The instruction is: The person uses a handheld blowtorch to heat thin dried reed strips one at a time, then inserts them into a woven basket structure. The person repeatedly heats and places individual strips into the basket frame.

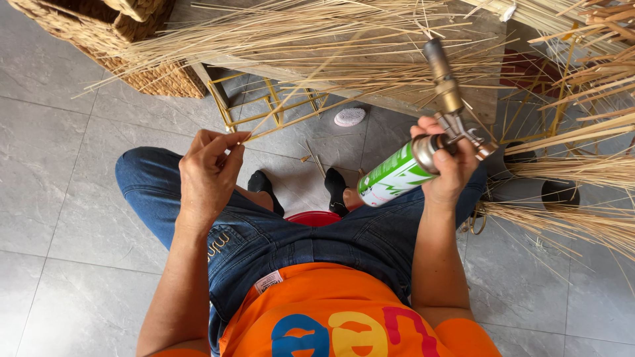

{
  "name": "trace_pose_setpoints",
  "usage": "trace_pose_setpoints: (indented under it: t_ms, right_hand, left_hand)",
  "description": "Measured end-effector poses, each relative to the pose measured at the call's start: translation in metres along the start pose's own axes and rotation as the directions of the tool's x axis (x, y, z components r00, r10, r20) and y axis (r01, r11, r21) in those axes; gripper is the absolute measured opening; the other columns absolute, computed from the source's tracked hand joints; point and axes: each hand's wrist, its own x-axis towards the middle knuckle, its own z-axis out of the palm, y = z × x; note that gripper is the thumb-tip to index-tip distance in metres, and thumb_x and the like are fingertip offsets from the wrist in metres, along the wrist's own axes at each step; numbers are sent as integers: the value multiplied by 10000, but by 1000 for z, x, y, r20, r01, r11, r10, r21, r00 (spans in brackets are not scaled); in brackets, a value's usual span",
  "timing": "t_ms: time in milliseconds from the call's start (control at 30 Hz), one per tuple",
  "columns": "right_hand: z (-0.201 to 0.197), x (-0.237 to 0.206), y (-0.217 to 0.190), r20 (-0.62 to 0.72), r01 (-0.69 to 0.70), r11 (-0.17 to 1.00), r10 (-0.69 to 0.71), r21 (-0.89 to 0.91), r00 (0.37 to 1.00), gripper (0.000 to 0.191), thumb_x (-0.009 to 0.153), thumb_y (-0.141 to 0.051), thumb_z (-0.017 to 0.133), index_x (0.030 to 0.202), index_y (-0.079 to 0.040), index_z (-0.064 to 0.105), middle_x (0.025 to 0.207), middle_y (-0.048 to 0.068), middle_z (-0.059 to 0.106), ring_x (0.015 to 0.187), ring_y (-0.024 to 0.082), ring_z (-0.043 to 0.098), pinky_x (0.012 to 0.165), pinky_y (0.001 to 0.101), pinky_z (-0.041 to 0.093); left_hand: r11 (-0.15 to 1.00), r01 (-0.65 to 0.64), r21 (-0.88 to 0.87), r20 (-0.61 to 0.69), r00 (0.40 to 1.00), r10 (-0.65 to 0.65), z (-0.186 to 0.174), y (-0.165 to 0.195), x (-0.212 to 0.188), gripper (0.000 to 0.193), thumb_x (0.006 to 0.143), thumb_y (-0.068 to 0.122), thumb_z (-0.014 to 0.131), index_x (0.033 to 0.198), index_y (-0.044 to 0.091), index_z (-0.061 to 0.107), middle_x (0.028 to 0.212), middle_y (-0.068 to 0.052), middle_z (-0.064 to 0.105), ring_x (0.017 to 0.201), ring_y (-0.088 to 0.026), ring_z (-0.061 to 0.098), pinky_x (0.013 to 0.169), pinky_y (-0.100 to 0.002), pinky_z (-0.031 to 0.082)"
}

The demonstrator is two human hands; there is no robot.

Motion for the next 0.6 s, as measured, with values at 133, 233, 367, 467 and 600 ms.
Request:
trace_pose_setpoints:
  t_ms: [133, 233, 367, 467, 600]
  right_hand:
    - [16, -21, 11, 170, -109, 992, 96, 69, 981, 445, 874, -171, 719, 1248, 64, 669, 1239, 234, 701, 1134, 307, 728, 1052, 462, 617]
    - [31, -36, 16, 295, -189, 980, 165, 56, 941, 441, 864, -157, 731, 1245, 57, 675, 1239, 224, 715, 1117, 306, 737, 1029, 461, 618]
    - [46, -45, 15, 404, -204, 978, 204, -42, 892, 435, 854, -139, 725, 1239, 59, 688, 1228, 211, 720, 1119, 306, 741, 1024, 454, 621]
    - [49, -44, 12, 439, -209, 976, 211, -52, 874, 427, 859, -133, 721, 1238, 62, 695, 1235, 209, 718, 1126, 305, 738, 1027, 444, 613]
    - [46, -37, 12, 334, -242, 970, 227, 2, 915, 449, 848, -127, 736, 1243, 78, 675, 1225, 224, 719, 1109, 311, 733, 1019, 458, 617]
  left_hand:
    - [998, 24, -61, 9, 1000, -24, 7, -3, 5, 224, 966, 18, 730, 1178, 70, 779, 873, -50, 602, 637, -84, 605, 572, -251, 491]
    - [989, 47, -137, -1, 999, -48, 14, -3, 10, 215, 971, 38, 737, 1184, 57, 762, 869, -42, 613, 648, -72, 648, 578, -227, 524]
    - [981, 92, -172, 26, 996, -89, 17, -3, 15, 193, 966, 52, 739, 1157, 48, 766, 869, -38, 626, 643, -68, 661, 540, -219, 519]
    - [982, 88, -168, 33, 996, -84, 18, -3, 15, 182, 965, 61, 745, 1145, 45, 769, 871, -37, 631, 633, -61, 656, 543, -214, 526]
    - [977, 92, -191, 61, 995, -82, 19, -4, 13, 180, 968, 66, 748, 1145, 39, 770, 876, -35, 641, 635, -59, 650, 563, -214, 529]
